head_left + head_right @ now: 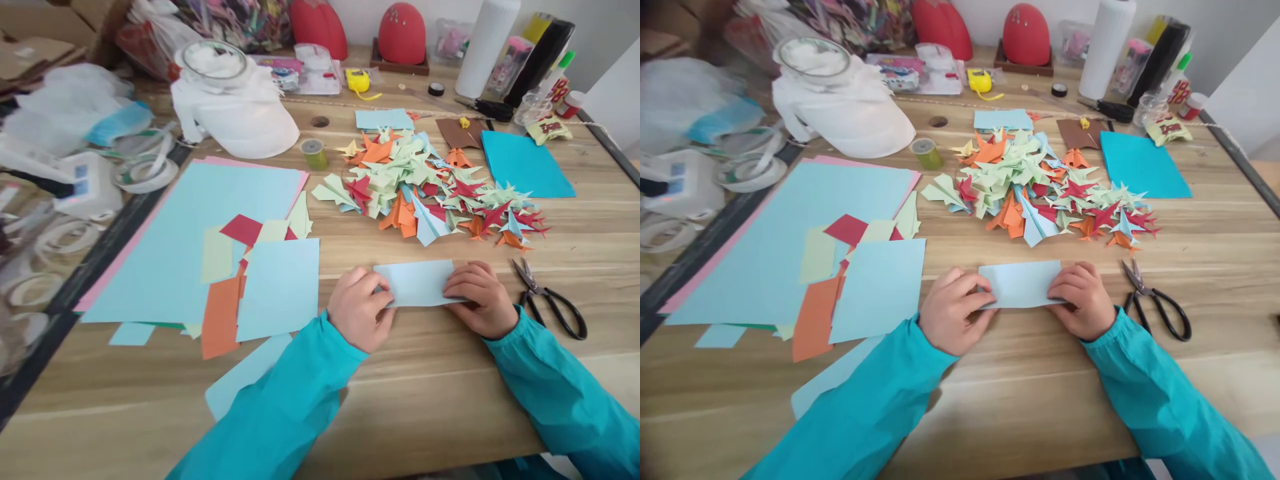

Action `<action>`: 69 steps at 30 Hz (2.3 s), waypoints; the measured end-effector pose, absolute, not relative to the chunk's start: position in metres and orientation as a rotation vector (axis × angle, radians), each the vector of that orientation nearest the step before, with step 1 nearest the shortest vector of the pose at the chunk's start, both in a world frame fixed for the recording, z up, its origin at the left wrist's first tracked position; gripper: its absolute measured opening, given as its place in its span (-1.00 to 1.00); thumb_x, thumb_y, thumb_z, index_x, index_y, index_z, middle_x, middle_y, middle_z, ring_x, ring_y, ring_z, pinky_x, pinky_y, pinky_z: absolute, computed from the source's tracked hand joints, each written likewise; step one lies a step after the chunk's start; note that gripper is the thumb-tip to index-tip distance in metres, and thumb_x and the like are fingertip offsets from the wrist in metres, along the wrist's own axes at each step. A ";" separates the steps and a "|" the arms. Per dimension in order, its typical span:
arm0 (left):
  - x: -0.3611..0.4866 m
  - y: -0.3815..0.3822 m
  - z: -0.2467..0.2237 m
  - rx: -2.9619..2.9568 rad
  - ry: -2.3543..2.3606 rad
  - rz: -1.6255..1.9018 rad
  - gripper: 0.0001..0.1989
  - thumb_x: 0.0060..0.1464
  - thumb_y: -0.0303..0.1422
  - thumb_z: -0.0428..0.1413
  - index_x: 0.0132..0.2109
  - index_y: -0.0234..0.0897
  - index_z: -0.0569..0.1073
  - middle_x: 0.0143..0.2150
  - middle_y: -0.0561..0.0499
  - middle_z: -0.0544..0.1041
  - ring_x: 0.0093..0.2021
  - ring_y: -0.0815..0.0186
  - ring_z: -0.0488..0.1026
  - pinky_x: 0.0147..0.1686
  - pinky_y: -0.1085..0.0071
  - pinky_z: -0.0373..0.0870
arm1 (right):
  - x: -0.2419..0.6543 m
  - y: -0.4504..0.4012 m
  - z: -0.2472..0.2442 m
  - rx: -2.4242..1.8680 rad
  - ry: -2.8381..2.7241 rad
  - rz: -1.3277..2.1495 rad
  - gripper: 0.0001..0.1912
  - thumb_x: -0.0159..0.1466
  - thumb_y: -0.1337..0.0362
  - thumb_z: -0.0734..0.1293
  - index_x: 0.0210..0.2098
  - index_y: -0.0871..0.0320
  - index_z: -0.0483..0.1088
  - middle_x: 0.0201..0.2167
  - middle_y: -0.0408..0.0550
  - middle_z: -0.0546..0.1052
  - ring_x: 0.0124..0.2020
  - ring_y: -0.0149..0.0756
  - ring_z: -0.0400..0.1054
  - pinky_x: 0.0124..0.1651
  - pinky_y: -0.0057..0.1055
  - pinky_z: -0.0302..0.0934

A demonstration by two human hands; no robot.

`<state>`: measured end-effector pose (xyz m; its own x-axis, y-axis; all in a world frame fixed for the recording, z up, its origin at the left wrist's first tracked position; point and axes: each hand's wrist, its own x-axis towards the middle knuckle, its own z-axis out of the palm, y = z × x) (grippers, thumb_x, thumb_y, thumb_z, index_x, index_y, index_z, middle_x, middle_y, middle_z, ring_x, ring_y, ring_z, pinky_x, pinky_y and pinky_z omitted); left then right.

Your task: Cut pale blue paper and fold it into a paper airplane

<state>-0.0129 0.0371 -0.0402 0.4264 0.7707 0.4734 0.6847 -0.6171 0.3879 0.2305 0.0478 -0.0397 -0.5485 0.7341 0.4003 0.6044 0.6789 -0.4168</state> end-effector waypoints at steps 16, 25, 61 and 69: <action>-0.011 0.026 -0.033 2.088 1.551 0.833 -0.76 0.05 -0.38 0.02 -0.55 -0.31 0.36 -0.51 -0.01 0.42 -0.43 0.31 0.26 -0.42 0.36 0.26 | 0.222 0.032 -0.040 -1.778 -1.689 0.677 -0.45 0.02 0.12 0.40 -0.04 0.13 0.24 -0.56 -0.17 0.44 -0.37 -0.26 0.37 -0.22 -0.25 0.28; -0.007 0.022 -0.033 2.114 1.713 0.742 -0.71 0.04 -0.36 0.01 -0.61 -0.28 0.22 -0.63 0.04 0.23 -0.52 0.34 0.18 -0.52 0.39 0.15 | 0.220 0.031 -0.042 -1.683 -1.727 0.590 -0.58 0.10 0.25 0.35 -0.06 0.13 0.22 -0.59 -0.24 0.34 -0.49 -0.39 0.29 -0.31 -0.36 0.24; 0.040 -0.024 -0.043 2.445 1.605 0.335 -0.35 0.04 -0.13 -0.03 0.17 -0.51 0.13 0.25 -0.34 0.03 0.25 -0.16 -0.13 0.09 -0.07 0.09 | 0.216 0.033 -0.040 -1.764 -1.787 0.267 -0.66 0.10 0.15 0.33 -0.16 0.14 0.33 -0.59 -0.18 0.40 -0.58 -0.39 0.31 -0.49 -0.43 0.23; 0.040 -0.024 -0.043 2.415 1.608 0.317 -0.32 0.02 -0.13 -0.01 0.19 -0.48 0.10 0.27 -0.32 -0.02 0.26 -0.14 -0.16 0.13 -0.07 0.00 | 0.212 0.030 -0.038 -1.749 -1.693 0.348 -0.56 0.06 0.14 0.36 -0.09 0.15 0.30 -0.56 -0.15 0.43 -0.56 -0.37 0.31 -0.50 -0.41 0.24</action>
<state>0.0397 -0.0238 -0.0429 0.3772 0.9245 0.0554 0.8763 -0.3756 0.3016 0.2125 0.0301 -0.0376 0.1230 0.9589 0.2555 0.7805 0.0656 -0.6217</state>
